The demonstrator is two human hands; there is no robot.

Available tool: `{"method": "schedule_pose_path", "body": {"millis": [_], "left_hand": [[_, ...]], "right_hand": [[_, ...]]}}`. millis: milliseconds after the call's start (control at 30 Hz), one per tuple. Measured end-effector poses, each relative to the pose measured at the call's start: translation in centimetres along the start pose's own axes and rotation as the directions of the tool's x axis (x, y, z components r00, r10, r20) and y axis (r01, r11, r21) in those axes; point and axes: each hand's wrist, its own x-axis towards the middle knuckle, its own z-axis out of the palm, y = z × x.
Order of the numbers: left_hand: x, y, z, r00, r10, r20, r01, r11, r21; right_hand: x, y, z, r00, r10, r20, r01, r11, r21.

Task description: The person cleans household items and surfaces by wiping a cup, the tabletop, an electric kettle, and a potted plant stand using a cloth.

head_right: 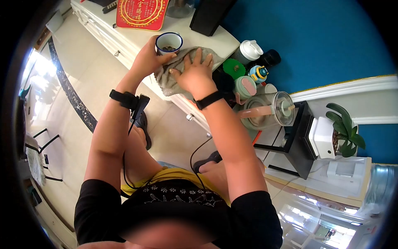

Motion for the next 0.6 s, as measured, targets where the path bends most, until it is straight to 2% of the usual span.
{"method": "schedule_pose_path", "body": {"millis": [133,200,300,433,533,600], "left_hand": [[-0.2,0.7,0.0,0.999,-0.01,0.041,0.009,1.0,0.008],[-0.5,1.1,-0.4,0.994,-0.037,0.103,0.035,0.999,0.02],[-0.8,1.0,-0.1,0.996,0.019,0.088,-0.022,0.999,0.032],[-1.0,1.5,-0.1,0.992,0.007,0.13,-0.009,1.0,0.013],[-1.2,1.9,-0.1,0.992,0.017,0.129,-0.017,1.0,-0.008],[-1.3,2.5,-0.2,0.986,-0.024,0.162,0.023,1.0,0.007]], "right_hand": [[-1.8,0.3,0.8,0.99,-0.09,-0.11,0.092,0.996,0.015],[-2.7,0.5,1.2,0.945,-0.199,-0.261,0.205,0.979,-0.003],[-4.3,0.5,1.6,0.898,-0.275,-0.344,0.294,0.956,0.002],[-6.5,-0.4,1.7,0.869,-0.259,-0.422,0.301,0.953,0.035],[-7.5,-0.9,2.0,0.847,-0.22,-0.485,0.233,0.972,-0.034],[-8.6,-0.4,1.3,0.838,-0.231,-0.495,0.34,0.93,0.143]]}}
